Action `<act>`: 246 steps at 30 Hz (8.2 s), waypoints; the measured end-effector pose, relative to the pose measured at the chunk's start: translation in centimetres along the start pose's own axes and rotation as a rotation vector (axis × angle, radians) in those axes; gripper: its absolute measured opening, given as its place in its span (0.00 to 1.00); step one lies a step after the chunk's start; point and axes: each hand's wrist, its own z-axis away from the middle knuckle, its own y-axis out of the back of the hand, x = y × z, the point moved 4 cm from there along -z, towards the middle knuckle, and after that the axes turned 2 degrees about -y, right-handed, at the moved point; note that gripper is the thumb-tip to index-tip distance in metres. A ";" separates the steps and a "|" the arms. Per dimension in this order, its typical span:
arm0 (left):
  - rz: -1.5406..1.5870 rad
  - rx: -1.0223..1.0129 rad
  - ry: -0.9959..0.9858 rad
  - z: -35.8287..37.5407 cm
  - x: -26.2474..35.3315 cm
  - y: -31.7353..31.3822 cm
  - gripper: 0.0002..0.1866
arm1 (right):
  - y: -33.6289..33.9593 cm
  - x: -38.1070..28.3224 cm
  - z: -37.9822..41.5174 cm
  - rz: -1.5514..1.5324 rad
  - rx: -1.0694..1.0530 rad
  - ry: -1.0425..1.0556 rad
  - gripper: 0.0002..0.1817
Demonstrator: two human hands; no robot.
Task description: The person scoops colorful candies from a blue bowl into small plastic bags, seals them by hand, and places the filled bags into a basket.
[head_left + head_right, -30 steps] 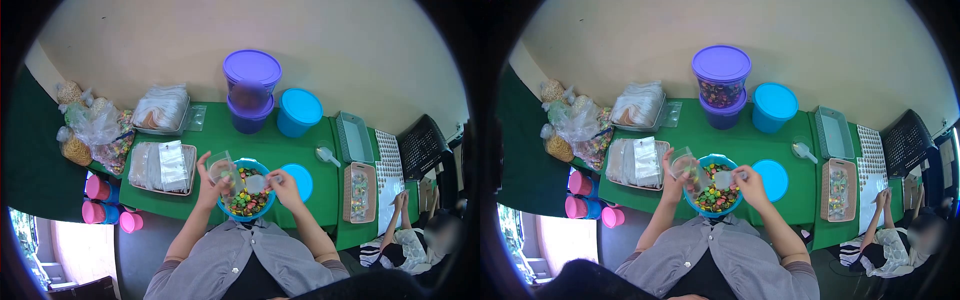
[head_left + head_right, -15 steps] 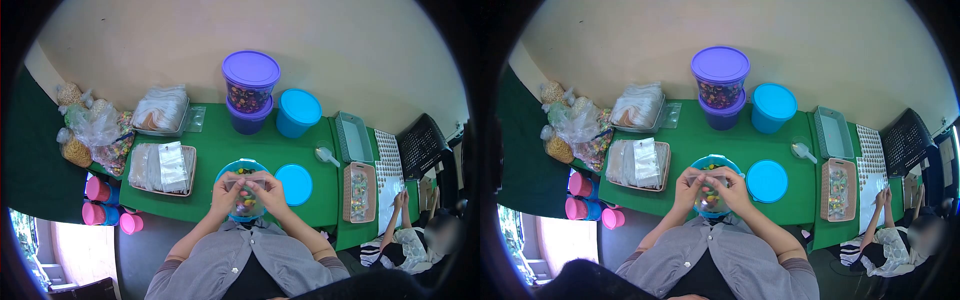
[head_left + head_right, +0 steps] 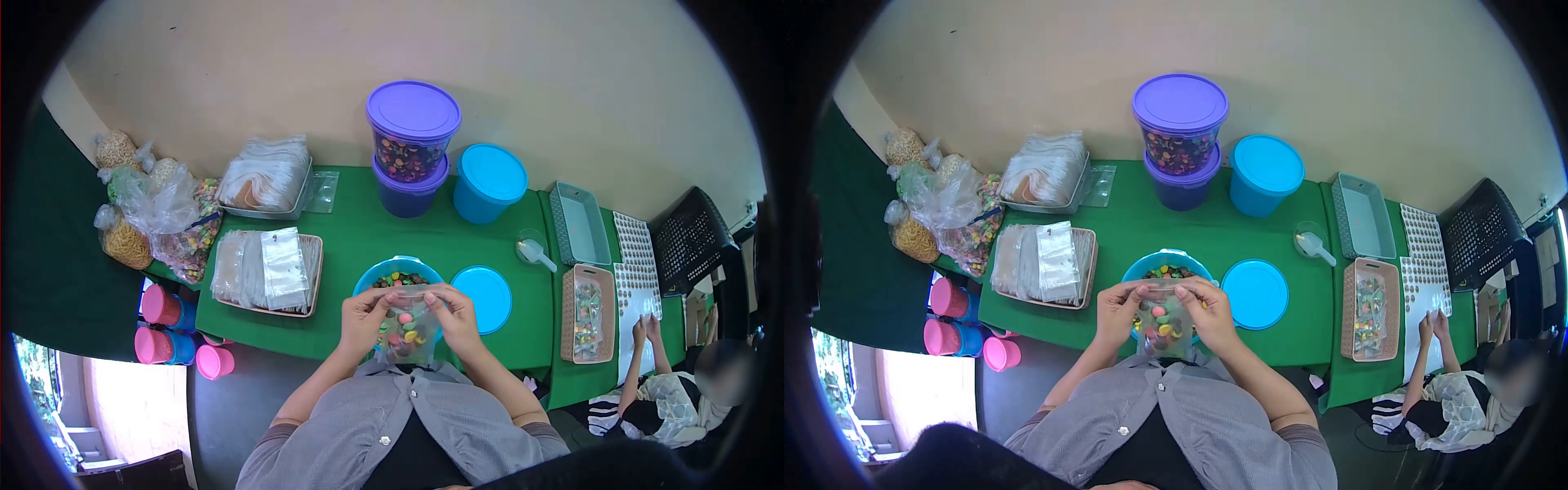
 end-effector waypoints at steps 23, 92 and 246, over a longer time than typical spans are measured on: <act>-0.299 -0.280 -0.204 1.7 0.7 -2.5 0.20 | -0.5 -0.3 1.1 -0.018 -0.014 0.051 0.11; -1.405 0.795 0.475 -2.4 -10.6 24.8 0.27 | 7.6 4.2 -3.5 0.796 0.520 0.231 0.14; -0.544 0.478 -0.186 -1.6 -9.8 6.5 0.22 | 2.1 9.1 -2.1 0.964 -0.325 -0.005 0.06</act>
